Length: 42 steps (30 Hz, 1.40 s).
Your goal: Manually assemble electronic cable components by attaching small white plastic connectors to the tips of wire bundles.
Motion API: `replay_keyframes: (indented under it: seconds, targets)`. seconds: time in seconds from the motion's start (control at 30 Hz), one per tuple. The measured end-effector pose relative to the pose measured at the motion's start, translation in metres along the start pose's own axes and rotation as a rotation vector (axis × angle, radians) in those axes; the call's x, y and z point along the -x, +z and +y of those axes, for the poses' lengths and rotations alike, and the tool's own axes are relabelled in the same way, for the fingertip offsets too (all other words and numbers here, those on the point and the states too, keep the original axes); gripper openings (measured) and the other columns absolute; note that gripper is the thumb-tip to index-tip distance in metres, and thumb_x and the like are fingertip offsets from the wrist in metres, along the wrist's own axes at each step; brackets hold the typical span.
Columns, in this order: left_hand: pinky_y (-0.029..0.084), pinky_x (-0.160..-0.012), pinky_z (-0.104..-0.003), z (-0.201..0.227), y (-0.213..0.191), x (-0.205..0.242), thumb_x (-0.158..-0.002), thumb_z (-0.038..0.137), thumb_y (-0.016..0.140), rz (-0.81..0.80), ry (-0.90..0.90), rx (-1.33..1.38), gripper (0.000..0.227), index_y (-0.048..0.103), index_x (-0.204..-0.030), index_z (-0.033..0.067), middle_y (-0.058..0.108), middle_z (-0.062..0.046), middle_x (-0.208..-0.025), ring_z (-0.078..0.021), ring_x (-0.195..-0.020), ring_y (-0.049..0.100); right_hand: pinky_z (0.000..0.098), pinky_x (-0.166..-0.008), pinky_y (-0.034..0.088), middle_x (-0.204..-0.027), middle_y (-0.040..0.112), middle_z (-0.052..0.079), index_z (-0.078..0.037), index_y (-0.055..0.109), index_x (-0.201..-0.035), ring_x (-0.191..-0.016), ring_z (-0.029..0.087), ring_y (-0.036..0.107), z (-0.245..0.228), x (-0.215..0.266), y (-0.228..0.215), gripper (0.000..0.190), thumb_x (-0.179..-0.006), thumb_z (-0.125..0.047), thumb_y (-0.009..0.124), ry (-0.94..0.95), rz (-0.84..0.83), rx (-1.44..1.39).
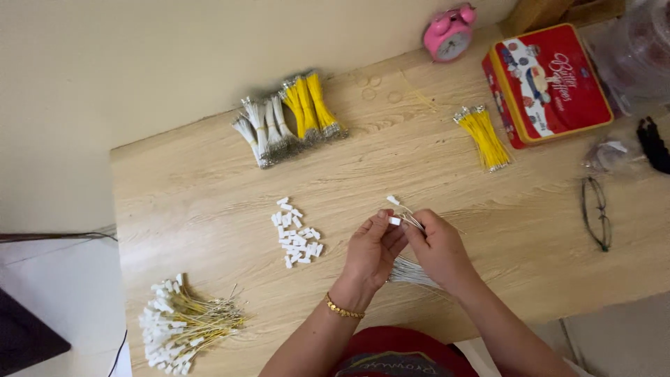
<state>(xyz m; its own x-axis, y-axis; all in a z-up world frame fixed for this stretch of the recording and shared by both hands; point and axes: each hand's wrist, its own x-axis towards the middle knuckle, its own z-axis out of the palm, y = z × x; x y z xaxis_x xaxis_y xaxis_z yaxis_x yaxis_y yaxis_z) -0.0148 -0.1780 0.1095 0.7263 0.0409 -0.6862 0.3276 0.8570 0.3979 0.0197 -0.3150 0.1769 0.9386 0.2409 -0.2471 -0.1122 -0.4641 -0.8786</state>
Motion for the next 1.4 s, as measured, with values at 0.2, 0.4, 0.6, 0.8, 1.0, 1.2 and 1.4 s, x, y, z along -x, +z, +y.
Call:
replay_keyframes:
  seconds: [0.2,0.4,0.6,0.8,1.0,1.2,1.4]
  targets:
    - [0.062,-0.089,-0.038,0.005,0.004,0.006,-0.098,0.032,0.071,0.058,-0.004,-0.001,0.023,0.070,-0.113,0.0136,0.074,-0.004,-0.095,-0.0227,-0.093,0.075,0.0463,-0.066,0.053,-0.069,0.070,0.022,-0.003,0.067,-0.088,-0.069,0.039,0.069,-0.001,0.002,0.014,0.017,-0.097,-0.017,0.062,-0.019,0.043,0.077]
    - [0.060,-0.091,-0.037,-0.001,0.003,0.002,-0.098,0.033,0.072,0.050,0.031,-0.051,0.026,0.069,-0.115,0.0143,0.074,-0.005,-0.097,-0.0209,-0.094,0.074,0.0447,-0.067,0.054,-0.068,0.071,0.018,-0.005,0.068,-0.088,-0.069,0.037,0.071,0.003,-0.001,0.011,0.016,-0.098,-0.016,0.062,-0.068,0.047,0.056]
    - [0.058,-0.085,-0.033,0.015,0.000,-0.014,-0.100,0.023,0.070,0.037,0.205,-0.389,0.032,0.066,-0.125,0.0033,0.071,-0.009,-0.101,-0.0197,-0.091,0.069,0.0444,-0.074,0.053,-0.078,0.072,0.018,-0.006,0.070,-0.096,-0.078,0.031,0.069,0.044,-0.020,0.010,0.015,-0.099,-0.018,0.062,0.004,-0.020,0.056]
    - [0.059,-0.081,-0.040,0.071,-0.066,-0.033,-0.092,0.020,0.075,0.298,0.761,-1.401,0.031,0.073,-0.123,0.0138,0.073,-0.013,-0.108,-0.0306,-0.095,0.073,0.0526,-0.086,0.052,-0.099,0.071,0.027,-0.003,0.074,-0.106,-0.099,0.044,0.068,0.075,-0.044,0.001,0.022,-0.099,-0.018,0.060,0.005,-0.019,0.169]
    - [0.057,-0.082,-0.038,0.086,-0.154,-0.034,-0.077,0.037,0.080,0.565,0.962,-2.058,0.029,0.078,-0.106,0.0304,0.071,0.005,-0.098,-0.0217,-0.094,0.070,0.0501,-0.099,0.051,-0.118,0.073,0.020,-0.006,0.074,-0.122,-0.116,0.040,0.066,0.043,-0.043,-0.023,0.029,-0.101,-0.021,0.062,0.034,0.042,0.208]
    - [0.052,-0.091,-0.045,0.077,-0.177,-0.044,-0.073,0.050,0.074,0.617,0.920,-2.173,0.039,0.078,-0.106,0.0312,0.069,0.004,-0.104,-0.0220,-0.102,0.066,0.0524,-0.096,0.053,-0.112,0.074,0.019,-0.013,0.071,-0.129,-0.109,0.038,0.069,0.035,-0.031,-0.017,0.031,-0.105,-0.026,0.057,0.148,0.044,0.283]
    - [0.050,-0.089,-0.044,0.079,-0.160,-0.028,-0.069,0.045,0.078,0.568,0.995,-2.122,0.032,0.078,-0.099,0.0334,0.067,0.004,-0.096,-0.0213,-0.098,0.064,0.0534,-0.103,0.052,-0.133,0.063,0.016,-0.022,0.050,-0.149,-0.123,0.038,0.065,0.086,-0.051,0.030,0.061,-0.093,-0.038,0.065,0.319,-0.076,0.692]
